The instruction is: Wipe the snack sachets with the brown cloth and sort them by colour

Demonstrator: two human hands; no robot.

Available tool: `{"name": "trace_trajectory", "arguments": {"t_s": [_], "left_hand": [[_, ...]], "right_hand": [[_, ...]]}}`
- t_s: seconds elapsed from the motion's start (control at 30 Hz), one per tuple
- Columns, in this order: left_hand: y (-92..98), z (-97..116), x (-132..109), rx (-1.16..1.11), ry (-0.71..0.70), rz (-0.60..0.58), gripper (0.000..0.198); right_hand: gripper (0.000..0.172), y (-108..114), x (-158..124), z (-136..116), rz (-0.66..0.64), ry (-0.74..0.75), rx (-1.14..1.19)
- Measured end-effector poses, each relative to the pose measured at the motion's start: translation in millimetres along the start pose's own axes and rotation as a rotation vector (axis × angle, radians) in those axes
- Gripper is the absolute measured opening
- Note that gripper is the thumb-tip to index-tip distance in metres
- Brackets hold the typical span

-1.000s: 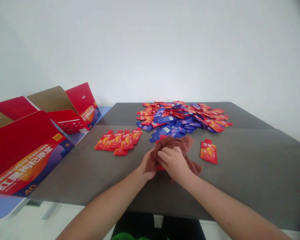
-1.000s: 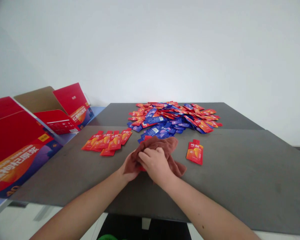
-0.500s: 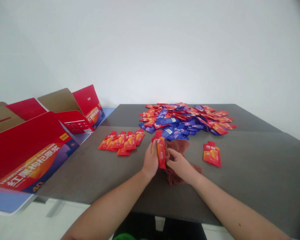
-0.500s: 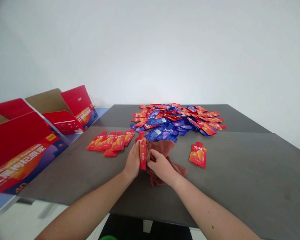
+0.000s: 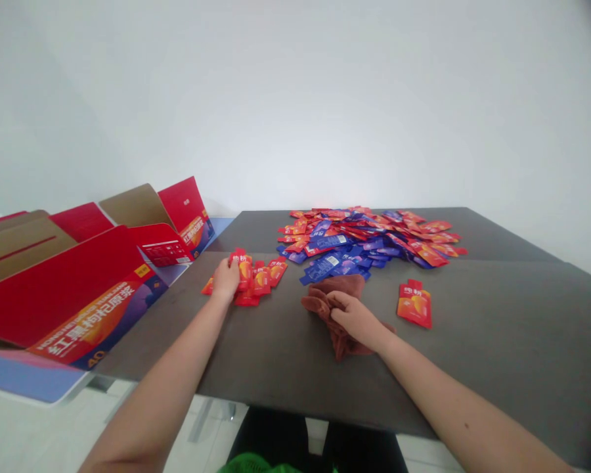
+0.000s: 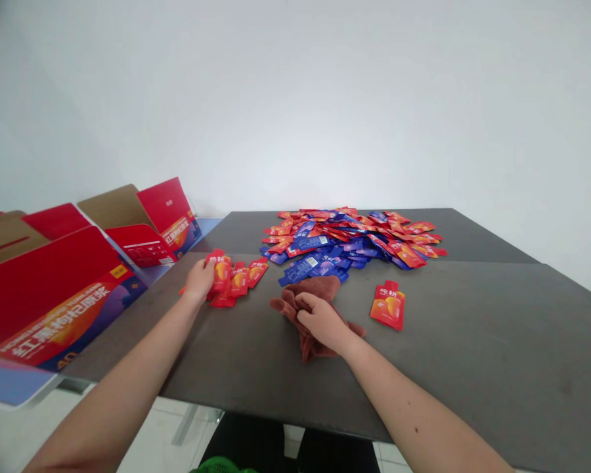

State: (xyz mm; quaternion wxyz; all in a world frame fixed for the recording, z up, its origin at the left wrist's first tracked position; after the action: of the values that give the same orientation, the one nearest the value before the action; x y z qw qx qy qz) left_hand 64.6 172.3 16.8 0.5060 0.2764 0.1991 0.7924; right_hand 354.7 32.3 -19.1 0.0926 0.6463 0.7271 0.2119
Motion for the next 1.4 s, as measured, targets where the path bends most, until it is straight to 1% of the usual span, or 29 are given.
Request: {"name": "trace_trajectory", "arguments": {"t_s": [0.07, 0.1, 0.17, 0.2, 0.27, 0.3, 0.33, 0.37, 0.4, 0.47, 0.53, 0.57, 0.6, 0.63, 0.67, 0.73, 0.77, 0.83, 0.93, 1.0, 1.1, 1.17, 1.2, 1.23, 1.27, 1.3, 1.33, 1.37, 1.4], "left_hand": [[3.3, -1.5, -0.8, 0.125, -0.03, -0.055, 0.026], [3.1, 0.5, -5.6, 0.163, -0.055, -0.073, 0.03], [-2.1, 10.6, -23.6, 0.219, -0.135, -0.108, 0.04], [-7.6, 18.2, -36.1, 0.231, -0.183, -0.131, 0.044], [-25.5, 36.7, -66.6, 0.204, -0.303, -0.233, 0.047], [-37.4, 46.9, -83.8, 0.166, -0.381, -0.321, 0.049], [-50.8, 57.8, -102.7, 0.07, -0.489, -0.455, 0.053], [-63.0, 67.0, -120.9, -0.029, -0.571, -0.571, 0.056], [-74.0, 73.9, -137.2, -0.103, -0.628, -0.659, 0.058], [-92.8, 80.9, -162.8, -0.142, -0.703, -0.776, 0.058], [-106.2, 80.3, -176.7, -0.085, -0.724, -0.801, 0.053], [-110.6, 78.6, -179.9, -0.053, -0.725, -0.795, 0.05], [-113.2, 76.8, -181.1, -0.032, -0.724, -0.781, 0.048], [-114.4, 75.0, -181.2, -0.024, -0.725, -0.769, 0.048], [-114.8, 73.4, -180.7, -0.022, -0.73, -0.764, 0.048], [-113.8, 71.1, -179.3, -0.029, -0.743, -0.77, 0.049], [-112.9, 70.3, -178.6, -0.034, -0.747, -0.771, 0.048], [-111.5, 69.3, -178.1, -0.046, -0.752, -0.769, 0.048], [-109.9, 69.1, -179.3, -0.065, -0.752, -0.757, 0.048], [-108.6, 69.9, -179.9, -0.08, -0.738, -0.754, 0.047], [-102.7, 74.6, -177.1, -0.167, -0.695, -0.716, 0.044], [-95.6, 79.8, -172.2, -0.325, -0.607, -0.67, 0.039], [-92.0, 82.3, -169.5, -0.437, -0.529, -0.659, 0.037], [-89.0, 84.7, -167.5, -0.571, -0.428, -0.669, 0.037], [-87.1, 87.0, -166.9, -0.722, -0.313, -0.71, 0.038], [-86.0, 89.5, -167.7, -0.877, -0.188, -0.773, 0.041], [-85.5, 92.1, -169.7, -1.022, -0.063, -0.85, 0.046], [-85.3, 94.0, -172.1, -1.142, 0.061, -0.918, 0.05], [-85.0, 94.7, -173.6, -1.232, 0.178, -0.957, 0.053]], "right_hand": [[0.012, -0.6, 0.2, 0.6, -0.005, 0.004, -0.027], [0.012, -0.6, -0.1, 0.4, -0.004, 0.008, -0.031], [0.012, -0.7, -1.2, -1.4, -0.006, 0.017, -0.03], [0.012, -0.9, -1.9, -3.0, -0.012, 0.021, -0.032], [0.014, -1.0, -2.9, -7.9, -0.034, 0.049, -0.014], [0.016, 0.4, -3.0, -10.9, -0.039, 0.074, 0.016], [0.02, 4.1, -2.6, -13.7, -0.019, 0.103, 0.055], [0.025, 10.5, -1.9, -15.4, 0.025, 0.127, 0.094], [0.031, 20.2, -1.1, -15.5, 0.101, 0.142, 0.119], [0.036, 48.2, -1.5, -9.8, 0.328, 0.133, 0.054], [0.032, 78.7, -6.6, 1.2, 0.521, 0.077, -0.196], [0.029, 91.2, -10.4, 8.2, 0.559, 0.024, -0.372], [0.027, 100.8, -14.8, 16.3, 0.547, -0.05, -0.558], [0.028, 107.6, -20.1, 25.7, 0.503, -0.15, -0.728], [0.033, 111.8, -26.5, 35.2, 0.445, -0.262, -0.869], [0.046, 112.7, -40.4, 50.4, 0.322, -0.451, -1.057], [0.049, 110.4, -46.5, 54.9, 0.277, -0.509, -1.105], [0.045, 104.1, -54.2, 58.1, 0.224, -0.55, -1.172], [0.033, 102.0, -56.6, 55.5, 0.225, -0.559, -1.249], [0.029, 108.1, -55.6, 51.6, 0.251, -0.574, -1.283], [0.032, 119.8, -54.6, 36.7, 0.302, -0.587, -1.304], [0.034, 118.9, -53.8, 15.8, 0.365, -0.522, -1.311], [0.035, 113.0, -52.8, 2.1, 0.404, -0.444, -1.309], [0.037, 102.6, -51.3, -13.2, 0.443, -0.327, -1.3], [0.04, 87.6, -49.4, -28.7, 0.467, -0.181, -1.278], [0.042, 68.0, -46.7, -42.3, 0.436, -0.032, -1.249], [0.043, 46.3, -43.7, -52.9, 0.385, 0.081, -1.217], [0.045, 24.0, -40.2, -60.6, 0.32, 0.165, -1.179], [0.046, 3.3, -36.3, -65.9, 0.275, 0.216, -1.143]]}}
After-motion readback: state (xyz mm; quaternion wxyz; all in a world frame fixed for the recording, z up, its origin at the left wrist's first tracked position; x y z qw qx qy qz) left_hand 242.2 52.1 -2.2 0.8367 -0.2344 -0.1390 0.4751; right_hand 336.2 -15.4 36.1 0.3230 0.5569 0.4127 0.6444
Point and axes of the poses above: each hand's wrist, its own x-axis towards the middle knuckle, its own y-axis out of the back of the hand, z = x × y, the point moved 4 cm from there along x, towards the middle knuckle
